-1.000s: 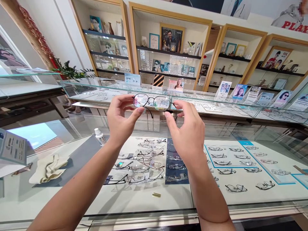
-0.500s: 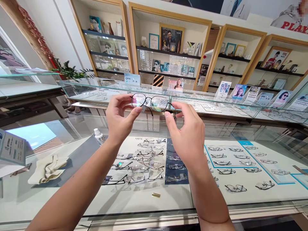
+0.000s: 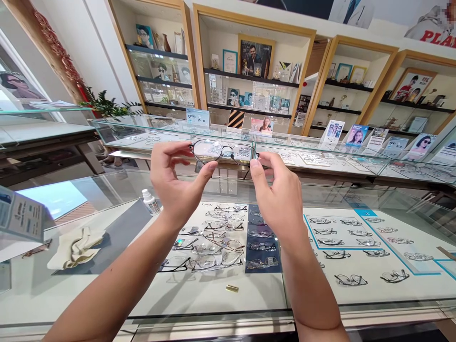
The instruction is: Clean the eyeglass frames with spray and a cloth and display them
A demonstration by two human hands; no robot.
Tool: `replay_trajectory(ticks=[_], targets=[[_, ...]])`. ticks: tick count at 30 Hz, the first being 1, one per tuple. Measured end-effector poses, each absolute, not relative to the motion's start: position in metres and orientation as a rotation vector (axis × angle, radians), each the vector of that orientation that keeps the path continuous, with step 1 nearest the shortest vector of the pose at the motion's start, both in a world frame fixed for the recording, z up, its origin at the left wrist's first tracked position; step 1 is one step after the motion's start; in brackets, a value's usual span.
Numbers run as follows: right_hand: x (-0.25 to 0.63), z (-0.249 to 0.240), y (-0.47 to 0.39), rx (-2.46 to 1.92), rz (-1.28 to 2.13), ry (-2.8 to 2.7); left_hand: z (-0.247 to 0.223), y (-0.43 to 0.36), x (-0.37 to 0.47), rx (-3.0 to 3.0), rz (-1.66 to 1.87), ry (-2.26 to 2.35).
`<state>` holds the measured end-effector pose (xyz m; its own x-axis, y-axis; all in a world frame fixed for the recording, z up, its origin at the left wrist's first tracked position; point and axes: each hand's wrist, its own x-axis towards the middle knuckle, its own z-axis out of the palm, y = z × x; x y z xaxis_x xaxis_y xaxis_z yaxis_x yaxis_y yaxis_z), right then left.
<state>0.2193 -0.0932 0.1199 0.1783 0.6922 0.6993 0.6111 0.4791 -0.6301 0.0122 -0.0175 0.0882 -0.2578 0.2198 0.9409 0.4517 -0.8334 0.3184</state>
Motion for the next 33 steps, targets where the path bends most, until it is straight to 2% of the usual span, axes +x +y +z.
replay_trajectory(ticks=[11, 33], targets=[[0.22, 0.121, -0.092, -1.21, 0.111, -1.501, 0.089, -0.022, 0.012, -1.825, -2.144, -0.767], [0.22, 0.122, -0.091, -1.089, 0.03, -1.446, 0.08, 0.021, 0.005, -2.072, -2.422, -0.701]])
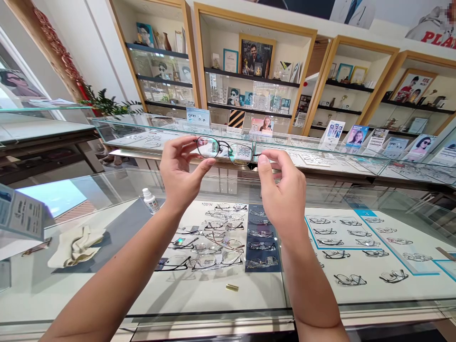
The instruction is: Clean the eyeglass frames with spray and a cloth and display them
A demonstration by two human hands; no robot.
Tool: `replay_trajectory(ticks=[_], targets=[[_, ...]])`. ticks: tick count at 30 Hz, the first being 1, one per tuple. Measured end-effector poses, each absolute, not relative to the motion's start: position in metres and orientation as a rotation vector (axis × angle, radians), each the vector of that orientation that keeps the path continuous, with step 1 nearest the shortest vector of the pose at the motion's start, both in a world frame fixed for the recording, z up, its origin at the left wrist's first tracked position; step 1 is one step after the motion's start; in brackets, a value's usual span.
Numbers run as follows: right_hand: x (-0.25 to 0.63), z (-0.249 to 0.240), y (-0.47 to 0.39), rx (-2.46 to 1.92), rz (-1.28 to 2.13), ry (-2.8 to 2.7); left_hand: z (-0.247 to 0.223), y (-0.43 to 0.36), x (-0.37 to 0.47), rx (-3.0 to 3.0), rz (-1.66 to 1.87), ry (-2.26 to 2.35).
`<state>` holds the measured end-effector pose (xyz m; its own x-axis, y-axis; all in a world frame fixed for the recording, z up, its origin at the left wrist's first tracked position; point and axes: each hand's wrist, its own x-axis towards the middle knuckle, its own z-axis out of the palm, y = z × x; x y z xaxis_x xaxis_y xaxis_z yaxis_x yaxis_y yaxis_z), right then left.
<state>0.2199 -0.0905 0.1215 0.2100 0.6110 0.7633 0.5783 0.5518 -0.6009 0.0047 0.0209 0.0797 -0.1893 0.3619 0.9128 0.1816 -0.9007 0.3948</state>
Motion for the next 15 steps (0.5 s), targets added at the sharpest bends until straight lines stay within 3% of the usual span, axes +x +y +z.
replay_trajectory(ticks=[15], targets=[[0.225, 0.118, -0.081, -1.07, 0.079, -1.44, 0.08, 0.02, 0.004, 1.918, 2.255, 0.684]])
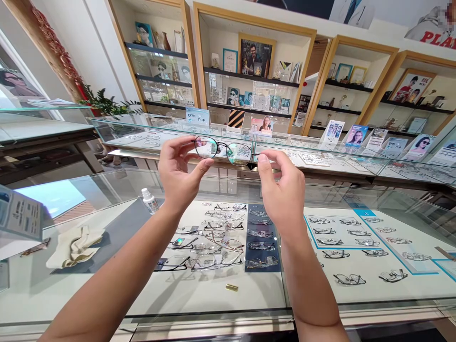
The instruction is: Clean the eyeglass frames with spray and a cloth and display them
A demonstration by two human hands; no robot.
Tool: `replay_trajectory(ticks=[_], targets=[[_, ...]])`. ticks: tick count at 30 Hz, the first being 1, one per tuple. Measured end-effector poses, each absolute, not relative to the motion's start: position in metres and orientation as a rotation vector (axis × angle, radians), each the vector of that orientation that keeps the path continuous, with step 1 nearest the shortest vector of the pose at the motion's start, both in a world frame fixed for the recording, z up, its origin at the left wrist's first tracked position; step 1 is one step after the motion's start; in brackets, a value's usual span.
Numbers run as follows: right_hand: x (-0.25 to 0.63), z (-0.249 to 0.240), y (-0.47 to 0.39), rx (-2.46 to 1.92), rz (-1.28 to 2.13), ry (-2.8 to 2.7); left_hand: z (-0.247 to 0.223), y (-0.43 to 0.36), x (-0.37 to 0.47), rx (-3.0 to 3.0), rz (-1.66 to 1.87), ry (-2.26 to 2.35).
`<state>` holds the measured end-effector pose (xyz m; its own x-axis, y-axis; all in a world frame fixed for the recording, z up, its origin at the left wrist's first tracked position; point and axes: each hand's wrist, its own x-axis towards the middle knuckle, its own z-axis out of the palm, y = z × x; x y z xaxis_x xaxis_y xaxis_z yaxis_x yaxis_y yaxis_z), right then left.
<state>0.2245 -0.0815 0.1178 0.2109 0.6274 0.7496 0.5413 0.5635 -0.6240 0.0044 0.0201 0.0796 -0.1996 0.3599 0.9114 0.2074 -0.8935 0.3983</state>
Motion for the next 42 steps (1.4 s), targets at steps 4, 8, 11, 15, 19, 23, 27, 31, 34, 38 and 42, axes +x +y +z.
replay_trajectory(ticks=[4, 8, 11, 15, 19, 23, 27, 31, 34, 38, 42], targets=[[0.224, 0.12, -0.079, -1.046, 0.16, -1.443, 0.082, 0.012, 0.005, 1.936, 2.282, 0.686], [0.224, 0.123, -0.077, -0.991, 0.307, -1.439, 0.083, 0.01, 0.006, 1.955, 2.273, 0.708], [0.227, 0.124, -0.074, -0.948, 0.418, -1.453, 0.082, 0.012, 0.007, 1.948, 2.258, 0.657], [0.229, 0.122, -0.072, -0.877, 0.521, -1.452, 0.079, 0.015, 0.008, 1.919, 2.234, 0.592], [0.229, 0.122, -0.072, -0.833, 0.589, -1.457, 0.078, 0.018, 0.008, 1.883, 2.2, 0.546], [0.229, 0.122, -0.072, -0.805, 0.643, -1.452, 0.076, 0.019, 0.009, 1.863, 2.16, 0.535], [0.229, 0.123, -0.071, -0.783, 0.69, -1.453, 0.075, 0.022, 0.01, 1.882, 2.106, 0.536], [0.229, 0.123, -0.071, -0.787, 0.708, -1.46, 0.074, 0.025, 0.011, 1.906, 2.039, 0.513], [0.23, 0.122, -0.07, -0.796, 0.701, -1.468, 0.074, 0.025, 0.01, 1.926, 2.022, 0.514], [0.232, 0.122, -0.07, -0.824, 0.548, -1.504, 0.076, 0.021, 0.006, 2.01, 2.004, 0.551], [0.23, 0.122, -0.07, -0.894, 0.281, -1.582, 0.082, 0.011, 0.002, 2.214, 1.949, 0.604]])
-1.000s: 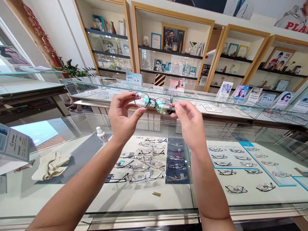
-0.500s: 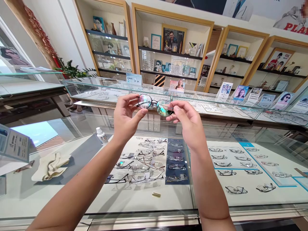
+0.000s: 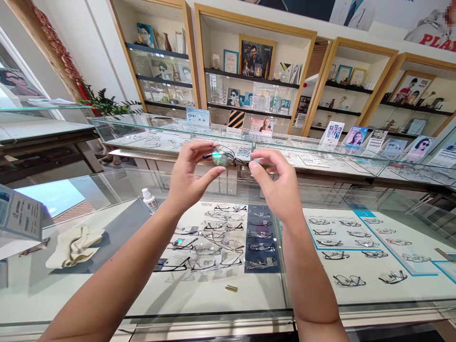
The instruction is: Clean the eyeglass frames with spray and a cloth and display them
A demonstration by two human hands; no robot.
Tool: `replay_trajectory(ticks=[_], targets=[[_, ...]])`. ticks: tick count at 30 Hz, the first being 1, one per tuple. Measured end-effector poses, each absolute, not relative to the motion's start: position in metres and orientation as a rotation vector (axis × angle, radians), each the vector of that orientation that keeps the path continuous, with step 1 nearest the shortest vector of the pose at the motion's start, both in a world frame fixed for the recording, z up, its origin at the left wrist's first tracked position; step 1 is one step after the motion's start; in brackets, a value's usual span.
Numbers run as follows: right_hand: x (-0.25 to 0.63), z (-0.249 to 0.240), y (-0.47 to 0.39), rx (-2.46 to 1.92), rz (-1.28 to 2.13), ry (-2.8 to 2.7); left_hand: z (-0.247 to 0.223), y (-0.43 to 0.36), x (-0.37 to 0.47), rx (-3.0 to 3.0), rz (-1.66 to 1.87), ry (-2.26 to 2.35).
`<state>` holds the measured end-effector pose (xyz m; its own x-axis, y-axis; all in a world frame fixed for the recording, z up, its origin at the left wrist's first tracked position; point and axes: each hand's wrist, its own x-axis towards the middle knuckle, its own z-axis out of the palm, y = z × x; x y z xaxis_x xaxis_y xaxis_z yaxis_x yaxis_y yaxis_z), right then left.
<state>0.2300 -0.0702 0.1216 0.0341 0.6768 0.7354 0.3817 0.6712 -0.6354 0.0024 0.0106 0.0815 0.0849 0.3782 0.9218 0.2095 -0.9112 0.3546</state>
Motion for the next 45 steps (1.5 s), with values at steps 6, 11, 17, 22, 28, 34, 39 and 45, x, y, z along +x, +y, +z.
replay_trajectory(ticks=[6, 11, 17, 22, 28, 34, 39, 45], targets=[[0.227, 0.119, -0.066, -0.968, 0.189, -1.675, 0.09, -0.006, 0.003, 2.399, 1.898, 0.634], [0.229, 0.117, -0.061, -0.977, 0.206, -1.717, 0.092, -0.013, 0.003, 2.411, 1.773, 0.584], [0.233, 0.116, -0.055, -0.959, 0.41, -1.751, 0.094, -0.014, 0.002, 2.225, 1.669, 0.484], [0.238, 0.116, -0.05, -0.886, 0.797, -1.783, 0.096, -0.01, -0.004, 2.053, 1.527, 0.345], [0.237, 0.116, -0.048, -0.866, 0.886, -1.804, 0.101, -0.01, -0.011, 2.059, 1.458, 0.345], [0.222, 0.108, -0.051, -0.877, 0.832, -1.759, 0.089, -0.043, -0.023, 2.154, 1.95, 0.783], [0.193, 0.089, -0.062, -0.899, 0.851, -1.769, 0.052, -0.103, -0.029, 2.021, 2.124, 1.07], [0.146, 0.029, -0.11, -0.967, 0.893, -1.6, 0.01, -0.148, -0.033, 1.649, 1.586, 1.209]])
